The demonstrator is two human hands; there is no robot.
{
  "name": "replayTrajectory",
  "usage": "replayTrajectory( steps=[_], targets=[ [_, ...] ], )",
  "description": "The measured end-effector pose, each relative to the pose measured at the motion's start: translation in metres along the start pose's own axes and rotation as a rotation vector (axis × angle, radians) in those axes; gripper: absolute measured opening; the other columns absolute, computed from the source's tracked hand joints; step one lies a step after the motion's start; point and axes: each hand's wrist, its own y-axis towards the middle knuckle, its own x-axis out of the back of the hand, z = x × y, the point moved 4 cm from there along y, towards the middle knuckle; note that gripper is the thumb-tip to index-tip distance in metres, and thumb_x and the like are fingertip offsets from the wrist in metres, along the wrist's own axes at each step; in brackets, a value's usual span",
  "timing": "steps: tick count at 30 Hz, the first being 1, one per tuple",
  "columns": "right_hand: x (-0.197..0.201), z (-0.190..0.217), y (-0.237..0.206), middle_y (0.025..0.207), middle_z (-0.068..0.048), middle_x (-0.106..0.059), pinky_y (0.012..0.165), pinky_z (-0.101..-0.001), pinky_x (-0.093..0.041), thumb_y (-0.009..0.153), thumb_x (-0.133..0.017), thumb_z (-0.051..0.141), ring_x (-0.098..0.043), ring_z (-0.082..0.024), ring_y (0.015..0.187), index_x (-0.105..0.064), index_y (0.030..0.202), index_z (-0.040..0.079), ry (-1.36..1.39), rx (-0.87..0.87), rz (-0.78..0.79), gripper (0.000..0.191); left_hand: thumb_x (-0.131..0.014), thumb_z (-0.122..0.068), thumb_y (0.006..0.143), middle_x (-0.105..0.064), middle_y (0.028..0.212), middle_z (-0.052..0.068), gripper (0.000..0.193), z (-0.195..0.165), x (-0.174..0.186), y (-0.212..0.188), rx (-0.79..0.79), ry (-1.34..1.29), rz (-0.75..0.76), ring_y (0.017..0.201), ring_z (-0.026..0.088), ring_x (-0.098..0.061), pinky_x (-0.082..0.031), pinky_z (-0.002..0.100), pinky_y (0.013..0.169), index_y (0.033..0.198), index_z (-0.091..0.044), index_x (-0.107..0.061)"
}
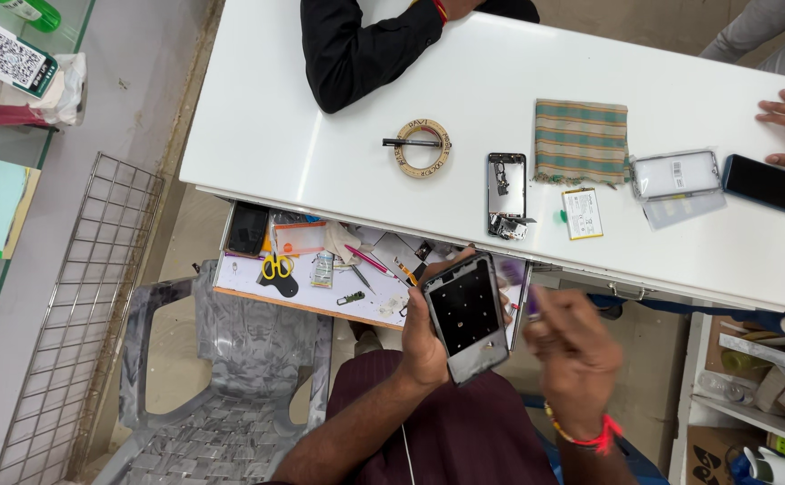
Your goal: The person holds a disassembled smartphone and uses a purple brush to clean the frame and screen area. They then press and align the frame with their fingers and squeeze adhesive from a tube onto the phone edge while seated at a repair counter.
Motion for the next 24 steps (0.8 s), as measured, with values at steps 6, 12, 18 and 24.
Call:
replayTrajectory(
  steps=[6, 12, 18, 24],
  targets=[
    [0.029, -0.013, 0.005, 0.105, -0.010, -0.063, 0.058, -0.0245, -0.040, 0.103, -0.065, 0.002, -0.056, -0.013, 0.071, -0.065, 0.136, -0.004, 0.209, -0.012, -0.081, 0.033, -0.037, -0.071, 0.102, -0.055, 0.142, 0.028, 0.086, 0.006, -0.010, -0.011, 0.219, -0.481, 0.067, 0.128, 0.037, -0.062, -0.055, 0.057, 0.106, 0.163, -0.010, -0.032],
    [0.034, -0.023, 0.002, 0.103, -0.010, -0.062, 0.055, -0.0239, -0.037, 0.101, -0.065, 0.002, -0.055, -0.012, 0.069, -0.064, 0.137, -0.005, 0.171, -0.059, -0.105, 0.037, -0.038, -0.074, 0.102, -0.053, 0.146, 0.029, 0.092, 0.013, -0.008, -0.025, 0.252, -0.462, 0.103, 0.132, 0.037, -0.059, -0.052, 0.058, 0.111, 0.166, -0.008, -0.031],
    [0.041, -0.030, 0.001, 0.103, -0.011, -0.063, 0.054, -0.0238, -0.037, 0.101, -0.065, 0.001, -0.056, -0.012, 0.069, -0.064, 0.138, -0.004, 0.168, -0.053, -0.131, 0.037, -0.039, -0.074, 0.103, -0.052, 0.148, 0.029, 0.094, 0.012, -0.016, -0.032, 0.282, -0.411, 0.146, 0.129, 0.035, -0.059, -0.051, 0.054, 0.110, 0.167, -0.007, -0.031],
    [0.042, -0.031, -0.003, 0.101, -0.010, -0.062, 0.053, -0.0236, -0.037, 0.101, -0.066, 0.002, -0.056, -0.012, 0.069, -0.064, 0.137, -0.004, 0.127, -0.051, -0.144, 0.037, -0.040, -0.071, 0.102, -0.052, 0.148, 0.028, 0.088, 0.024, -0.004, -0.044, 0.295, -0.405, 0.184, 0.129, 0.036, -0.061, -0.053, 0.052, 0.110, 0.164, -0.008, -0.035]
  ],
)
